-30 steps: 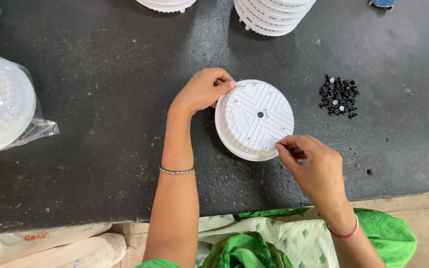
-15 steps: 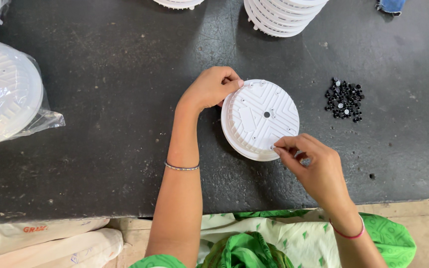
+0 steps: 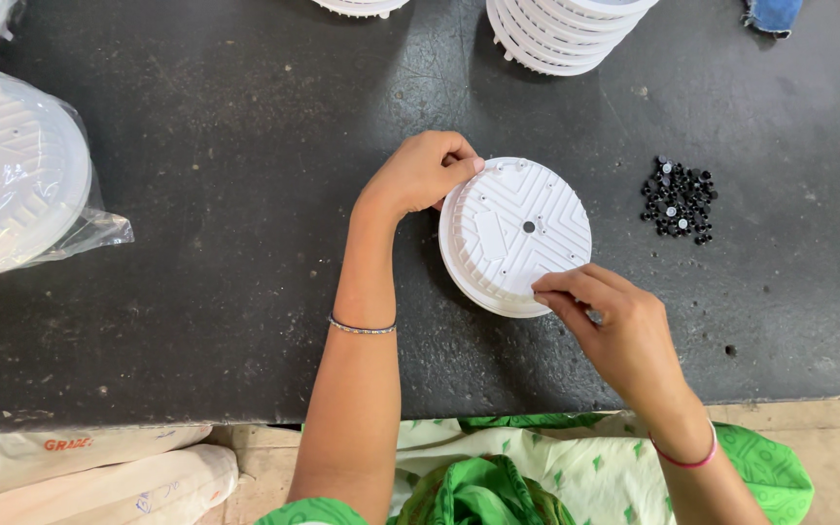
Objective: The person picks small black screws from a pile on the workbench and inserts them one by one into holes on a white plastic lamp cover dome, pressing each into place. They then stack the finished cover onto a pile of completed covers and begin fitting screws into the next cover.
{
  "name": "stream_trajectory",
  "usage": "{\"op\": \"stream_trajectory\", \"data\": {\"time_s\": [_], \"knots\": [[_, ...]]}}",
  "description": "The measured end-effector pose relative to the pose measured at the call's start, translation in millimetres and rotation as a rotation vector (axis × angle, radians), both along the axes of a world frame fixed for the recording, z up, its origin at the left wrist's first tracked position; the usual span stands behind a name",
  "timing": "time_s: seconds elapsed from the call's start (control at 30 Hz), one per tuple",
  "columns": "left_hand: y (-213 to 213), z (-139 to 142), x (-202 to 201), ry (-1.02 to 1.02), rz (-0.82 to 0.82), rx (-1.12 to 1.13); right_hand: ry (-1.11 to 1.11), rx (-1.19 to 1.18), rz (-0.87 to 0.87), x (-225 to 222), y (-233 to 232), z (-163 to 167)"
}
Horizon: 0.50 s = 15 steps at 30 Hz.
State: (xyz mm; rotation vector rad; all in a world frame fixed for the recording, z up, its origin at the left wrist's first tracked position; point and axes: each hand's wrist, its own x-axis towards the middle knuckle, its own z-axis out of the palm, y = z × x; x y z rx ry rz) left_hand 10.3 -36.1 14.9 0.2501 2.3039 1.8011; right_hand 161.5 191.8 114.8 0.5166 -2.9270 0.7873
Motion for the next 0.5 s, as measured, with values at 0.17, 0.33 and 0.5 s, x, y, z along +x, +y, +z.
{"op": "stream_trajectory", "data": {"time_s": [0.17, 0.33, 0.5], "knots": [[-0.5, 0.2, 1.0, 0.005, 0.000, 0.013, 0.024, -0.022, -0.017, 3.9, 1.0, -0.4], [-0.4, -0.9, 0.6, -0.016, 0.000, 0.010, 0.068, -0.035, -0.035, 13.6, 2.4, -4.3], [-0.9, -2.4, -0.1, -0.005, -0.004, 0.017, 0.089, -0.045, 0.031, 15.5, 3.8, -6.1]]}}
